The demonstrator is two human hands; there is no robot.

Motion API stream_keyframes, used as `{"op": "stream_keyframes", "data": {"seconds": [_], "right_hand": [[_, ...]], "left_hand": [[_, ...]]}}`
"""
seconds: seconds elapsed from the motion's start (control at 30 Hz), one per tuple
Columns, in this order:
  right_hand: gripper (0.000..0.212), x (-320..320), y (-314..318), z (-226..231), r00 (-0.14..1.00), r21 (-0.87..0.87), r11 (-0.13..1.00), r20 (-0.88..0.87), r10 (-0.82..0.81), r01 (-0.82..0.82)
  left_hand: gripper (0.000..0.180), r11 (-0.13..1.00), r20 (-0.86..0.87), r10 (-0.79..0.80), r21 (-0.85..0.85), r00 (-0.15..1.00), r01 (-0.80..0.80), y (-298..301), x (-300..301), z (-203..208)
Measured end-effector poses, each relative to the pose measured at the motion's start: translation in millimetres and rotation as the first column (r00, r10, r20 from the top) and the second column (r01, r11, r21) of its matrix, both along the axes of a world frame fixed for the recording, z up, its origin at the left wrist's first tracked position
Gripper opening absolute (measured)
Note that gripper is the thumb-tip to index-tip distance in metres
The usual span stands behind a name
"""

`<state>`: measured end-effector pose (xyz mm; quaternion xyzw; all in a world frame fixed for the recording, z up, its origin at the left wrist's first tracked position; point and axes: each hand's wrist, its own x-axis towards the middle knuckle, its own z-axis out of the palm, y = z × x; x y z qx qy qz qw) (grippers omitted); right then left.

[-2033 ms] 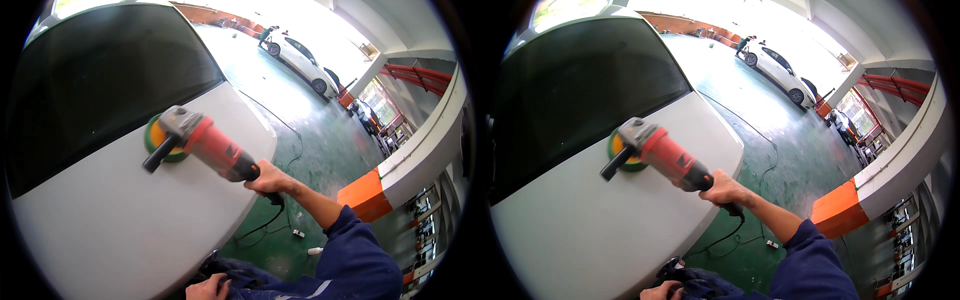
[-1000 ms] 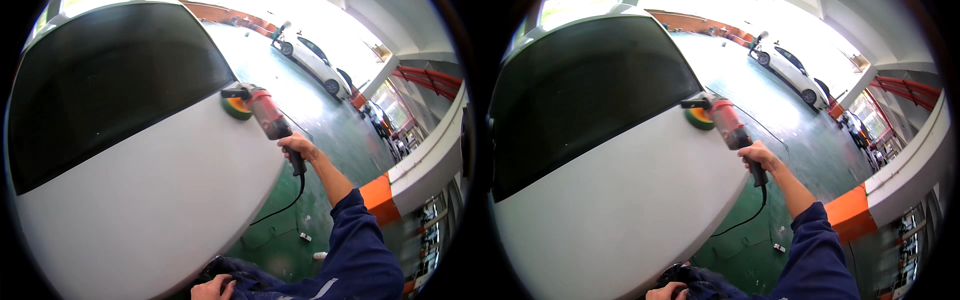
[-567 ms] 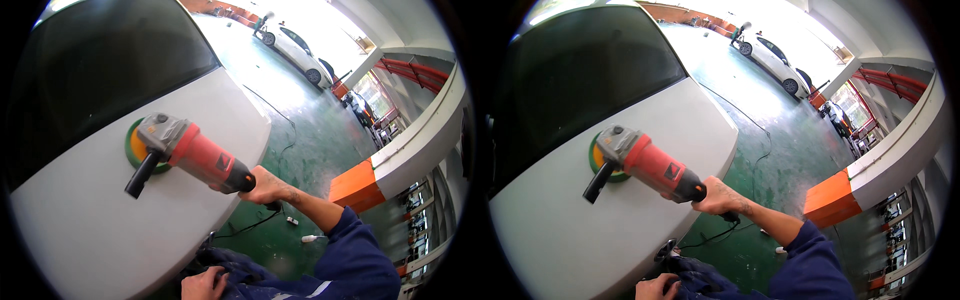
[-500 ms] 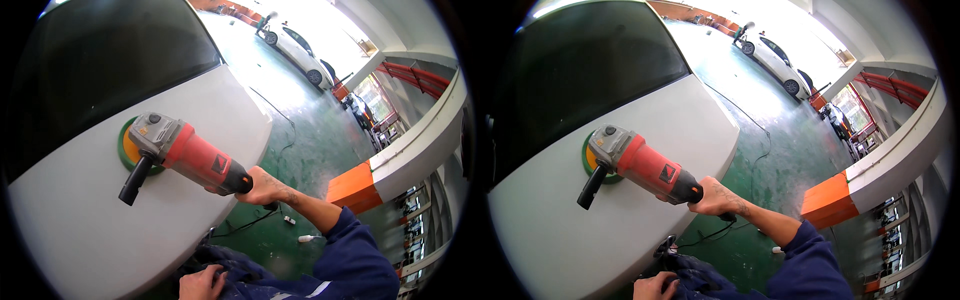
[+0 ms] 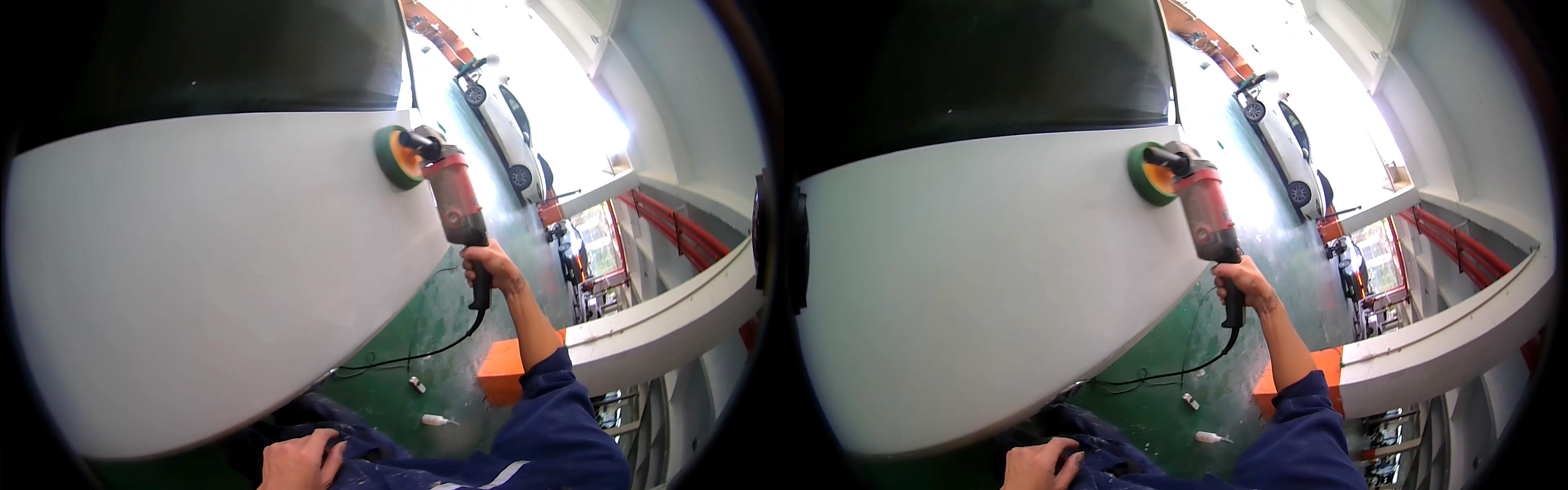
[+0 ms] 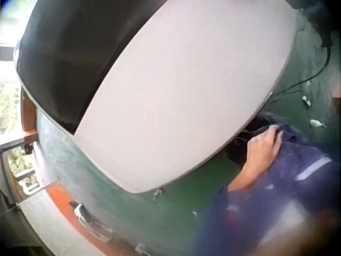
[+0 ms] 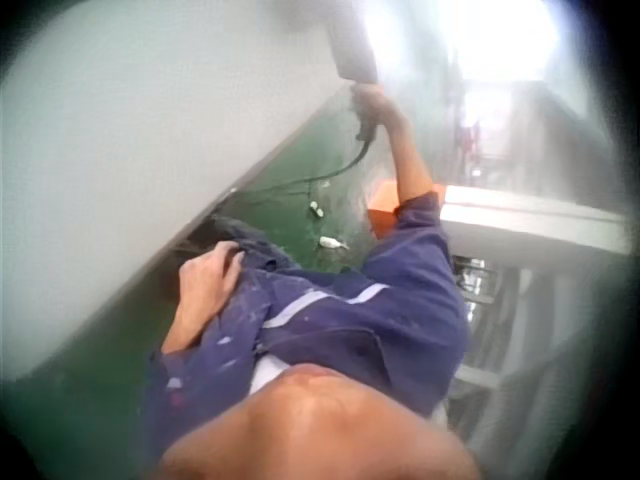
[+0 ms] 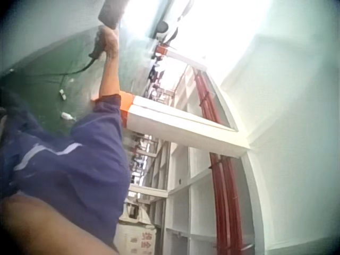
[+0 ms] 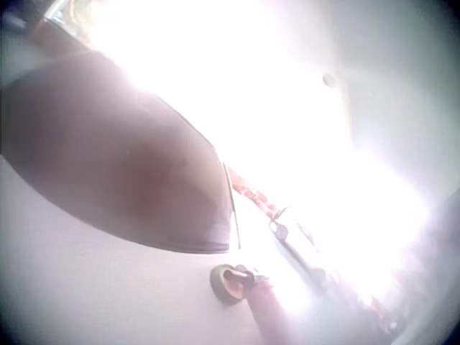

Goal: The person uses a rotary polisher with a green pad to polish the rear trunk and bumper of a white car. They move the tool across the surface in overlapping passes, covering the area around the license plate and taillights.

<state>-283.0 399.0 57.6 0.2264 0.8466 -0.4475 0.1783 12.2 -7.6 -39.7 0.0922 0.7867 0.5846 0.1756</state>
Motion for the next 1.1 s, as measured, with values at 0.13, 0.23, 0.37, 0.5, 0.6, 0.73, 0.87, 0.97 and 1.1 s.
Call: {"op": "stream_keyframes", "data": {"seconds": [0.13, 0.23, 0.37, 0.5, 0.6, 0.73, 0.87, 0.97, 1.1], "right_hand": [[0.017, -55, 36, -3, 0.996, 0.004, 0.996, 0.007, -0.087, 0.087], [0.015, -86, 50, -10, 0.991, -0.038, 0.991, 0.016, -0.13, 0.131], [0.013, -86, 75, -6, 0.983, -0.071, 0.982, 0.066, -0.171, 0.175], [0.013, -25, 91, -9, 0.975, -0.063, 0.977, 0.105, -0.195, 0.203], [0.015, 39, 66, -6, 0.966, -0.044, 0.969, 0.093, -0.239, 0.244], [0.014, 122, -5, -10, 0.98, -0.08, 0.977, 0.003, -0.197, 0.197], [0.013, 190, -90, -13, 1.0, -0.003, 1.0, -0.017, 0.006, -0.006], [0.017, 235, -142, -28, 0.989, 0.164, 0.975, 0.026, 0.145, -0.148], [0.02, 271, -237, -25, 0.917, 0.168, 0.902, 0.078, 0.391, -0.398]], "left_hand": [[0.02, 0.998, 0.03, 0.066, 0.01, 0.997, -0.067, 4, 8, -5], [0.018, 0.992, 0.052, 0.122, 0.015, 0.991, -0.123, 0, 15, -6], [0.017, 0.986, 0.041, 0.164, 0.031, 0.986, -0.166, -11, 24, -2], [0.017, 0.983, 0.014, 0.177, 0.053, 0.984, -0.177, -23, 31, 0], [0.019, 0.986, -0.038, 0.146, 0.092, 0.989, -0.142, -37, 31, 3], [0.024, 0.967, -0.196, 0.212, 0.181, 0.957, -0.177, -49, 28, 10], [0.03, 0.925, -0.612, 0.343, 0.087, 0.713, -0.371, -69, 8, 32], [0.068, 0.889, -0.724, 0.238, -0.106, 0.647, -0.445, -88, -12, 43], [0.039, 0.536, -0.824, 0.103, -0.427, 0.558, -0.729, -135, -13, 69]]}}
